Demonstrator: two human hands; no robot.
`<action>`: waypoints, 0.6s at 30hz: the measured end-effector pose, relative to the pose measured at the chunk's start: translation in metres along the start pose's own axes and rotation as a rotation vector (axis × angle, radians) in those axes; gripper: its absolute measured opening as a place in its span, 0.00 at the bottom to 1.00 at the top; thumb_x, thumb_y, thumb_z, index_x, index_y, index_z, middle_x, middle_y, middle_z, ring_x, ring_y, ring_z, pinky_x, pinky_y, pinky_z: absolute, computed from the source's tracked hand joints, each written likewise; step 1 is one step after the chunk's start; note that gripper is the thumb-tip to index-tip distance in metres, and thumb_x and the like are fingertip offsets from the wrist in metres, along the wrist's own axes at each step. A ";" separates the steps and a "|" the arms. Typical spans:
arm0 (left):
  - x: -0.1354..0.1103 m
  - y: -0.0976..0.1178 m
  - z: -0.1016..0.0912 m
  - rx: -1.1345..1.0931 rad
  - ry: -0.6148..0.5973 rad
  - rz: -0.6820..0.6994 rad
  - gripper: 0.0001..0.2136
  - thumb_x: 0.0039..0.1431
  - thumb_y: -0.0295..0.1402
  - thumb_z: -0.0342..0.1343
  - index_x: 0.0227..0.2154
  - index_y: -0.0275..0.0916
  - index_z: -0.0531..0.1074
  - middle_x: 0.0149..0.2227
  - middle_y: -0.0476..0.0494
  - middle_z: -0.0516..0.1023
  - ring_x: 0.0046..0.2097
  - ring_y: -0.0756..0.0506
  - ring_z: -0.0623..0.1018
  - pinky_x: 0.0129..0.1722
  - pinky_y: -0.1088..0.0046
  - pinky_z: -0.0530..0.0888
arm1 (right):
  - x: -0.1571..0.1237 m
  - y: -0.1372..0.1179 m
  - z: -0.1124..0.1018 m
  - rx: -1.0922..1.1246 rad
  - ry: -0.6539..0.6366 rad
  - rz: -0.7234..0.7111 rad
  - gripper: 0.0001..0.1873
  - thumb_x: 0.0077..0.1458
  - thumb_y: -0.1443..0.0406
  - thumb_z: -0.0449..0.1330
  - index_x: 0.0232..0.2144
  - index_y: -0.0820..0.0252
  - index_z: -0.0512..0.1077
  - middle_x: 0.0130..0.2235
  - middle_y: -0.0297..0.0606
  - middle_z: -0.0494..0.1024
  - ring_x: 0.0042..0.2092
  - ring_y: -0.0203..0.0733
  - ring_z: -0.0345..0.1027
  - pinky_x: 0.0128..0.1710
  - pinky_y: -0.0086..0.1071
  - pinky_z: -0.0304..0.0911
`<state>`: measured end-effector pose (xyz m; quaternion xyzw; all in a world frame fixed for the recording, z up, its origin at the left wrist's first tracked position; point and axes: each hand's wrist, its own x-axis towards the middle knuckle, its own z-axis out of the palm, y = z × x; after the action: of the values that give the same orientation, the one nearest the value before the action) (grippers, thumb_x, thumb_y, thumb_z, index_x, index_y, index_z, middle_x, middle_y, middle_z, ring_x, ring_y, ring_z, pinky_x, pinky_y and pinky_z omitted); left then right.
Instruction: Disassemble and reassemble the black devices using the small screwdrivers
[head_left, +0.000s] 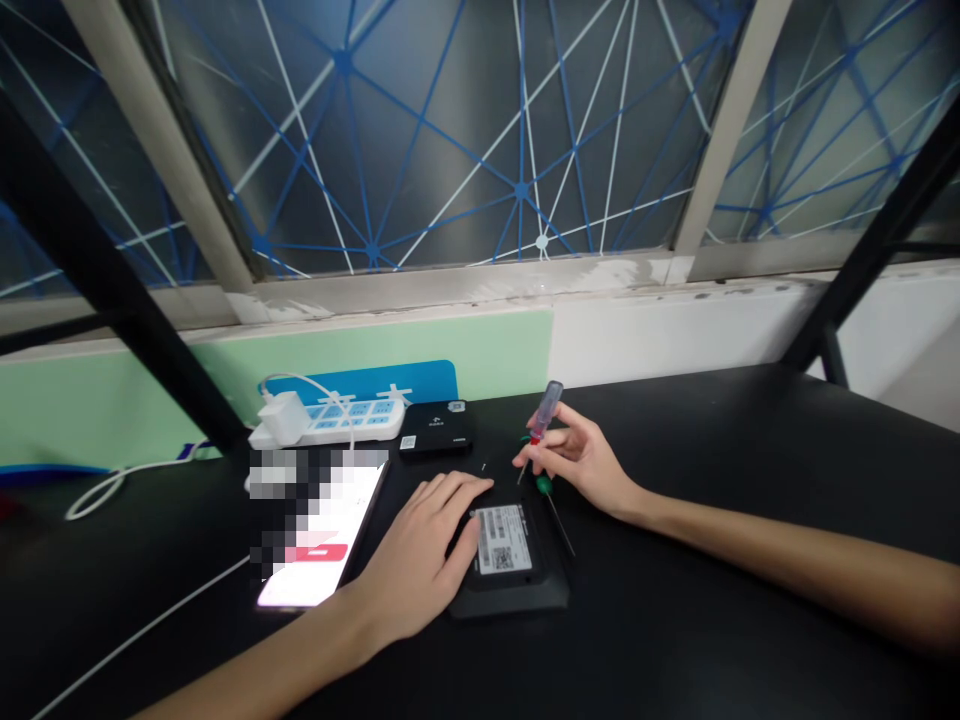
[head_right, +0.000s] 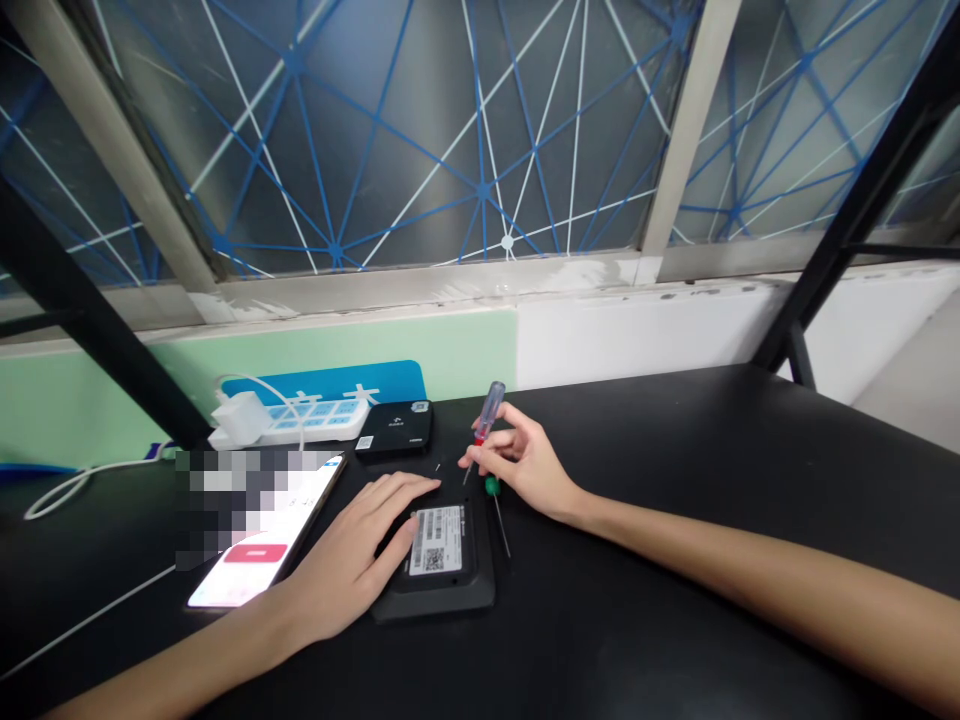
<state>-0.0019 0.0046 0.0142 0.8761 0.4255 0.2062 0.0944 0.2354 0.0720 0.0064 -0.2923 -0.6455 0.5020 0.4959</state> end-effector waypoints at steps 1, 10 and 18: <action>0.000 0.001 -0.001 -0.011 0.001 0.007 0.16 0.70 0.31 0.42 0.59 0.44 0.61 0.57 0.44 0.69 0.57 0.43 0.68 0.59 0.56 0.64 | 0.001 0.000 0.000 0.008 0.005 0.000 0.16 0.54 0.61 0.66 0.40 0.59 0.64 0.32 0.42 0.83 0.26 0.35 0.69 0.26 0.29 0.65; -0.003 0.003 -0.003 -0.020 0.000 0.077 0.17 0.70 0.31 0.42 0.58 0.49 0.63 0.59 0.47 0.67 0.59 0.43 0.67 0.61 0.55 0.62 | 0.005 0.005 -0.002 -0.030 0.095 0.023 0.15 0.51 0.59 0.68 0.36 0.62 0.71 0.30 0.37 0.77 0.27 0.34 0.67 0.23 0.27 0.63; -0.003 0.004 -0.006 -0.025 -0.039 0.133 0.18 0.70 0.36 0.46 0.61 0.48 0.61 0.63 0.46 0.64 0.62 0.42 0.65 0.62 0.54 0.62 | 0.005 0.002 -0.001 0.005 0.066 0.093 0.15 0.41 0.63 0.73 0.31 0.62 0.75 0.29 0.36 0.78 0.29 0.37 0.71 0.29 0.31 0.68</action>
<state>-0.0032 -0.0009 0.0199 0.9050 0.3620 0.2002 0.0996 0.2343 0.0776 0.0063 -0.3372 -0.6134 0.5161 0.4937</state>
